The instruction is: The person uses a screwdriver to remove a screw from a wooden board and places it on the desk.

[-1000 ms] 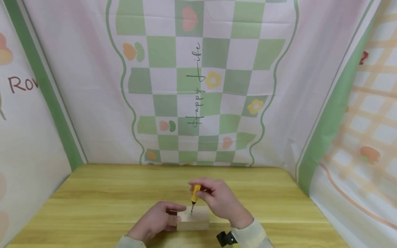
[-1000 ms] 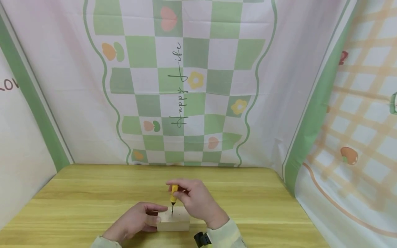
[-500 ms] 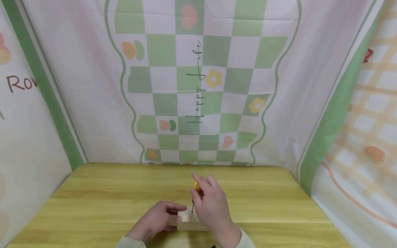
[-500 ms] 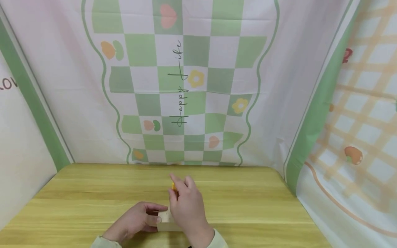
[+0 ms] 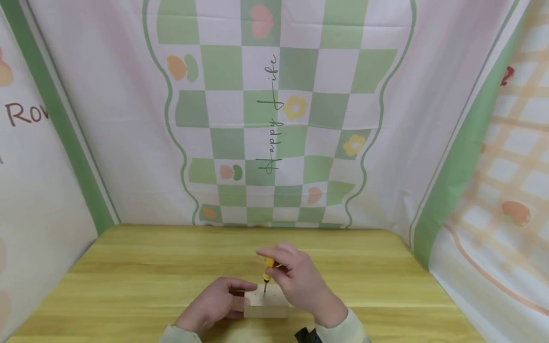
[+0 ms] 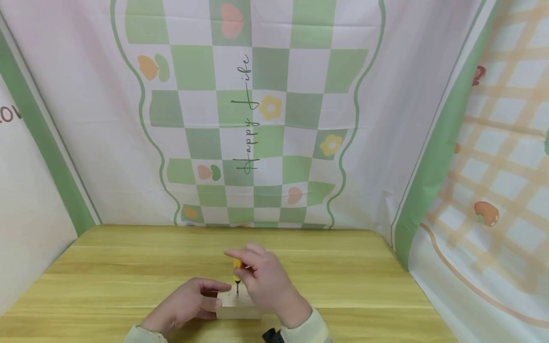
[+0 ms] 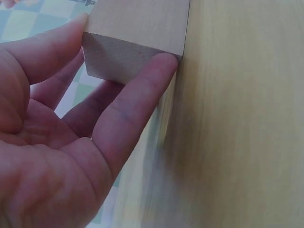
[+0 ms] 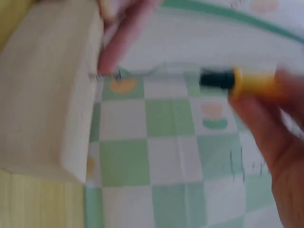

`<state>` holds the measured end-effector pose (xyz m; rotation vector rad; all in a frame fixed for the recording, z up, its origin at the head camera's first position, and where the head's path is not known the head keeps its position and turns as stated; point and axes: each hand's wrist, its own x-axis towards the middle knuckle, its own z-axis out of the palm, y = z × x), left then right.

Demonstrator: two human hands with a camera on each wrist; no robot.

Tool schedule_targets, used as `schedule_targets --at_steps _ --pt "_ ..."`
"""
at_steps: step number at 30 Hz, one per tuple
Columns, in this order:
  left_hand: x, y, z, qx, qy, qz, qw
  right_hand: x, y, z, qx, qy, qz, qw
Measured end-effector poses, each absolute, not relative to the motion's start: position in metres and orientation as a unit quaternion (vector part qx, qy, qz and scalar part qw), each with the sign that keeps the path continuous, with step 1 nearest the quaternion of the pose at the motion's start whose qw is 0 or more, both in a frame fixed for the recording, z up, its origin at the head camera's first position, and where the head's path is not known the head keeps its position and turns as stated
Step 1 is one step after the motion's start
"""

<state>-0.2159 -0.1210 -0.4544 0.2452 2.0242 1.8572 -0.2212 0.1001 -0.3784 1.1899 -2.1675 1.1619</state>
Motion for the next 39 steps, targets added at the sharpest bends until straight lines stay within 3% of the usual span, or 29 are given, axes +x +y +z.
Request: schedule_targets --at_steps 4,7,17,24,28,33,39 --pt "-0.216 -0.121 -0.454 0.088 0.720 0.661 0.192 -0.224 0.111 -0.375 0.430 -0.768 0.459 0.120" --pt "-0.215 -0.121 -0.454 0.088 0.721 0.659 0.195 -0.220 0.110 -0.371 0.395 -0.793 0.450 0.110" --pt "-0.217 -0.124 -0.454 0.091 0.721 0.659 0.195 -0.203 0.075 -0.374 0.253 -0.868 0.326 0.276" --pt "-0.217 -0.123 -0.455 0.095 0.717 0.663 0.191 -0.201 0.064 -0.383 0.248 -0.832 0.322 0.378" --pt "-0.216 -0.121 -0.454 0.096 0.717 0.664 0.187 -0.201 0.063 -0.385 0.254 -0.814 0.331 0.404" --pt "-0.215 -0.120 -0.451 0.095 0.720 0.662 0.187 -0.199 0.063 -0.382 0.278 -0.811 0.347 0.380" --pt "-0.214 -0.122 -0.448 0.095 0.719 0.661 0.192 -0.210 0.079 -0.384 0.369 -0.787 0.416 0.268"
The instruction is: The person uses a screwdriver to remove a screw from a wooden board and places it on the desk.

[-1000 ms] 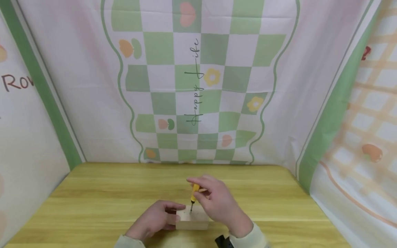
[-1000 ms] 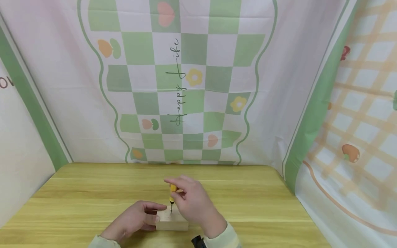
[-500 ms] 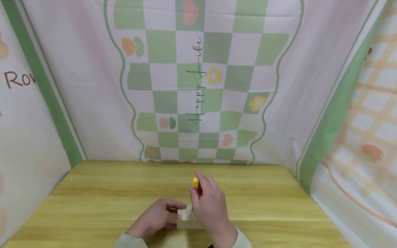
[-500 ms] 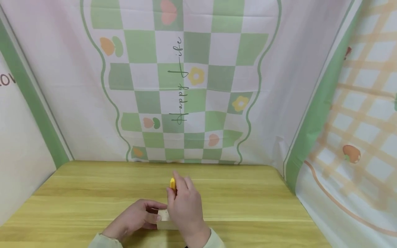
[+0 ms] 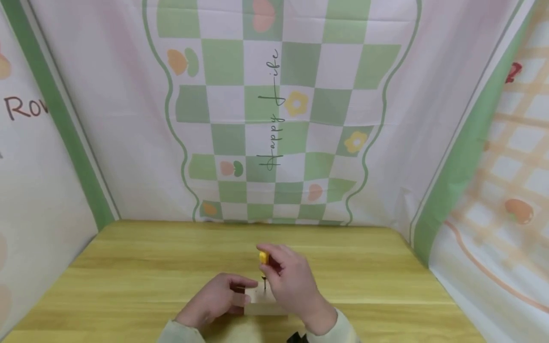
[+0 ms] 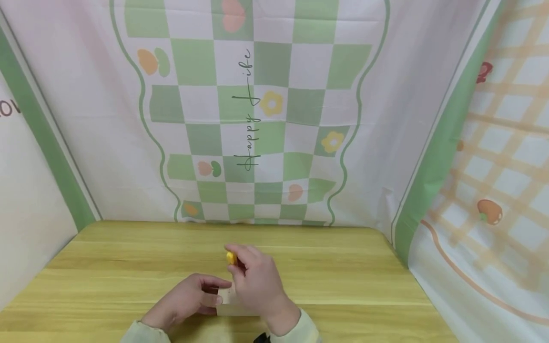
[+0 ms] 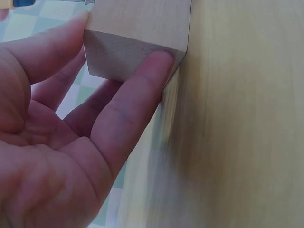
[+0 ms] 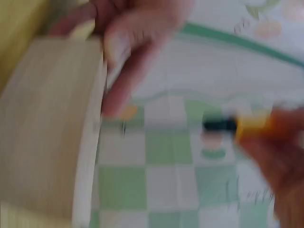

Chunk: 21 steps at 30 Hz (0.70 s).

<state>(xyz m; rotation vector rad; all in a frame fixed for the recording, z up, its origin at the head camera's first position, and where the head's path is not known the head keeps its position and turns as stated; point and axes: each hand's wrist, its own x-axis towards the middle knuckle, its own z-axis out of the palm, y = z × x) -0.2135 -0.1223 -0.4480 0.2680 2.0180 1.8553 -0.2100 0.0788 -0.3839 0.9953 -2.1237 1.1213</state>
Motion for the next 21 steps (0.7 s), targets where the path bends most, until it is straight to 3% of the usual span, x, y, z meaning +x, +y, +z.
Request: schedule_targets --at_steps 4,7,15,21 --pt "-0.213 -0.123 -0.448 0.095 0.717 0.662 0.196 -0.219 0.092 -0.387 0.425 -0.746 0.484 0.170" --pt "-0.213 -0.123 -0.449 0.093 0.720 0.659 0.196 -0.220 0.095 -0.385 0.416 -0.747 0.494 0.157" --pt "-0.213 -0.122 -0.449 0.093 0.727 0.654 0.188 -0.206 0.074 -0.380 0.324 -0.816 0.326 0.352" --pt "-0.214 -0.120 -0.448 0.088 0.727 0.655 0.189 -0.199 0.064 -0.382 0.282 -0.816 0.310 0.398"
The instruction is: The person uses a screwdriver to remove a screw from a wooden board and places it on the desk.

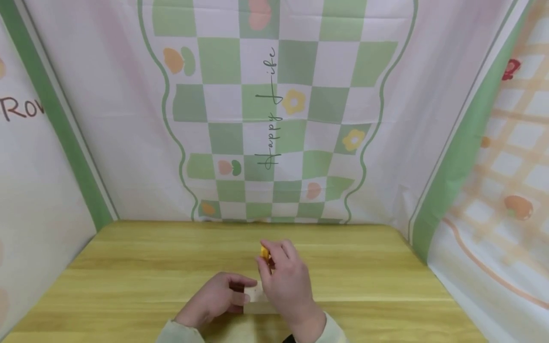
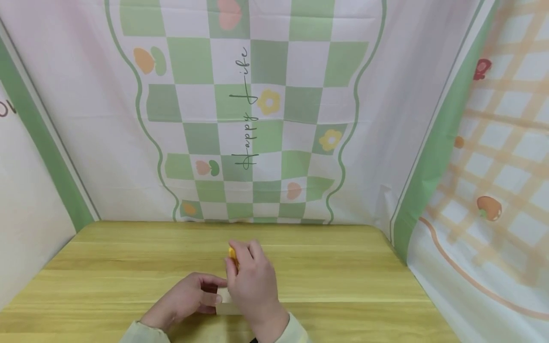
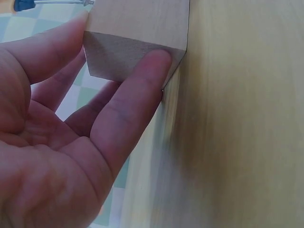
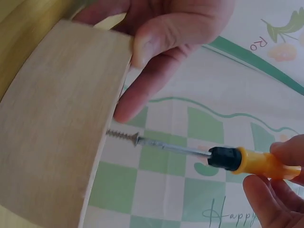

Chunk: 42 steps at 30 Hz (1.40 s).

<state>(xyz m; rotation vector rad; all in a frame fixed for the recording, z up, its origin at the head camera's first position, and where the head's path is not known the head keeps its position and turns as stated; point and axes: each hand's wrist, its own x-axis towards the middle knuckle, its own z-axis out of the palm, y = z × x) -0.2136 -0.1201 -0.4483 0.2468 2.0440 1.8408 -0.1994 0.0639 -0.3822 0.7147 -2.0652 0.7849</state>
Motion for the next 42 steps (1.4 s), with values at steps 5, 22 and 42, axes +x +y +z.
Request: schedule_targets --at_steps 5,22,42 --pt "-0.214 -0.121 -0.450 0.093 0.727 0.654 0.186 -0.199 0.064 -0.383 0.289 -0.800 0.322 0.415" --pt "-0.213 -0.124 -0.450 0.093 0.727 0.653 0.191 -0.221 0.096 -0.380 0.434 -0.766 0.427 0.207" --pt "-0.215 -0.119 -0.451 0.086 0.732 0.649 0.187 -0.199 0.070 -0.377 0.268 -0.817 0.333 0.386"
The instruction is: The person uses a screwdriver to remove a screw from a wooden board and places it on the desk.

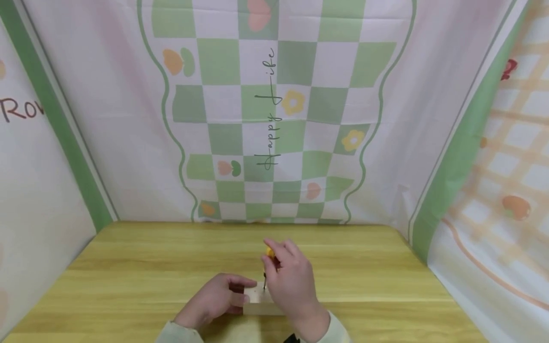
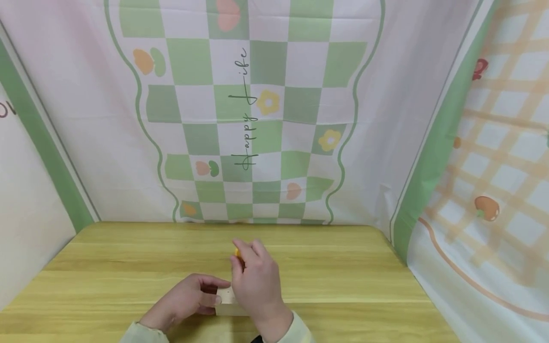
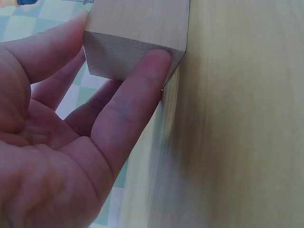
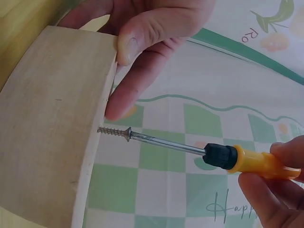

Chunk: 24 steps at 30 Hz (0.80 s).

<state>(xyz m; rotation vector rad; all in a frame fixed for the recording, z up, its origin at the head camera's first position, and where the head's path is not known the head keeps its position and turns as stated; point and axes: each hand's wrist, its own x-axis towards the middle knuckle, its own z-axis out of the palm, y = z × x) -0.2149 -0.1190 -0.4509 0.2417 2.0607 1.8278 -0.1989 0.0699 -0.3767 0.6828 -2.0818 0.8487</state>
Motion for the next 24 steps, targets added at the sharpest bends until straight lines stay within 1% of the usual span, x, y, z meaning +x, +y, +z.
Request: schedule_targets --at_steps 2,5,6,9,11,12,14,15,17,21,24 --pt "-0.215 -0.119 -0.450 0.088 0.731 0.650 0.187 -0.200 0.072 -0.376 0.276 -0.817 0.338 0.377" --pt "-0.214 -0.119 -0.449 0.090 0.732 0.649 0.187 -0.204 0.079 -0.374 0.321 -0.807 0.364 0.336" --pt "-0.214 -0.119 -0.448 0.090 0.731 0.650 0.188 -0.206 0.082 -0.374 0.340 -0.803 0.378 0.312" --pt "-0.214 -0.119 -0.447 0.091 0.731 0.649 0.190 -0.212 0.093 -0.372 0.387 -0.788 0.428 0.216" --pt "-0.213 -0.119 -0.447 0.091 0.731 0.648 0.193 -0.214 0.098 -0.371 0.389 -0.787 0.449 0.164" --pt "-0.213 -0.119 -0.447 0.091 0.731 0.648 0.194 -0.214 0.100 -0.370 0.382 -0.791 0.455 0.147" --pt "-0.214 -0.119 -0.447 0.089 0.733 0.646 0.194 -0.214 0.100 -0.368 0.367 -0.799 0.458 0.135" --pt "-0.214 -0.120 -0.448 0.087 0.733 0.646 0.194 -0.212 0.099 -0.368 0.355 -0.804 0.456 0.141" --pt "-0.215 -0.120 -0.449 0.084 0.733 0.647 0.194 -0.209 0.093 -0.368 0.328 -0.819 0.435 0.178" --pt "-0.216 -0.120 -0.452 0.086 0.728 0.652 0.195 -0.203 0.080 -0.372 0.286 -0.836 0.369 0.290" --pt "-0.217 -0.120 -0.454 0.092 0.727 0.653 0.194 -0.201 0.074 -0.376 0.272 -0.833 0.329 0.352"
